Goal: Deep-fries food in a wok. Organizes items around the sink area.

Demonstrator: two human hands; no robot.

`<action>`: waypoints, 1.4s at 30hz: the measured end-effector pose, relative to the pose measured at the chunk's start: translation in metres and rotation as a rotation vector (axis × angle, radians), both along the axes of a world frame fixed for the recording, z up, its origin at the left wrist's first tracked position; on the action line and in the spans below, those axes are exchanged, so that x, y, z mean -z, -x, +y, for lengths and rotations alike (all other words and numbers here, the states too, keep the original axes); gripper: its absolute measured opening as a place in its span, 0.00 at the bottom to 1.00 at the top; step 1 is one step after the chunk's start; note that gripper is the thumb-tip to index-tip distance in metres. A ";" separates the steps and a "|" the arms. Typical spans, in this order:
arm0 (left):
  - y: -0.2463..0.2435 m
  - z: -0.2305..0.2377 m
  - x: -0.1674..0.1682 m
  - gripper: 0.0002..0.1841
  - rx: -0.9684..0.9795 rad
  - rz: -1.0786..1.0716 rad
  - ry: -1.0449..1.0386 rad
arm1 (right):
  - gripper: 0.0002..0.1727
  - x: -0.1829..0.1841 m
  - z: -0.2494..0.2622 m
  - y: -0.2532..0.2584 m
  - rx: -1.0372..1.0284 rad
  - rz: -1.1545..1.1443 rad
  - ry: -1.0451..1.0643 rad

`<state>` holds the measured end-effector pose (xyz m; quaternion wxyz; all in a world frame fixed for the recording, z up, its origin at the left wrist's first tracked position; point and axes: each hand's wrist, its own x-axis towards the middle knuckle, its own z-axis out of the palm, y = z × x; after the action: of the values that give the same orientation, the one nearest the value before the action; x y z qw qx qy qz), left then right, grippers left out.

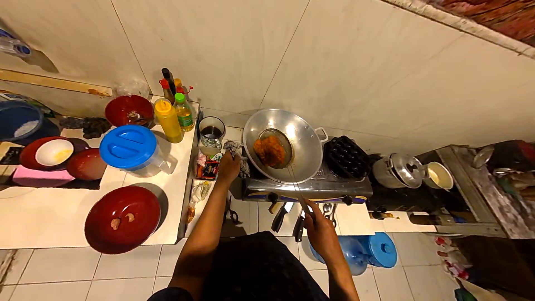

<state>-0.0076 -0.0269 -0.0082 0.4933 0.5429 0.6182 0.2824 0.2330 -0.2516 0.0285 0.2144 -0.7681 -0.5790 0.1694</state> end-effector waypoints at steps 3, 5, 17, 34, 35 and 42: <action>0.001 -0.001 -0.003 0.21 0.002 0.008 0.007 | 0.26 0.001 0.000 0.000 0.005 -0.006 0.013; 0.000 -0.001 -0.004 0.21 0.004 0.007 0.005 | 0.26 0.000 0.000 0.000 0.002 -0.003 0.013; 0.000 0.005 0.001 0.19 0.008 -0.012 0.018 | 0.26 -0.005 0.001 0.008 0.002 0.024 0.006; -0.001 0.008 -0.001 0.20 0.013 -0.012 0.037 | 0.26 -0.003 0.001 0.005 0.005 0.023 0.008; -0.001 0.008 -0.002 0.20 0.012 -0.011 0.040 | 0.26 -0.004 0.001 0.005 0.007 0.028 0.017; -0.001 0.007 -0.006 0.20 0.015 -0.015 0.028 | 0.26 -0.006 0.001 0.006 0.006 0.028 0.009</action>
<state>-0.0068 -0.0202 -0.0023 0.5076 0.5385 0.6142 0.2742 0.2270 -0.2503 0.0342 0.2195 -0.7683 -0.5730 0.1823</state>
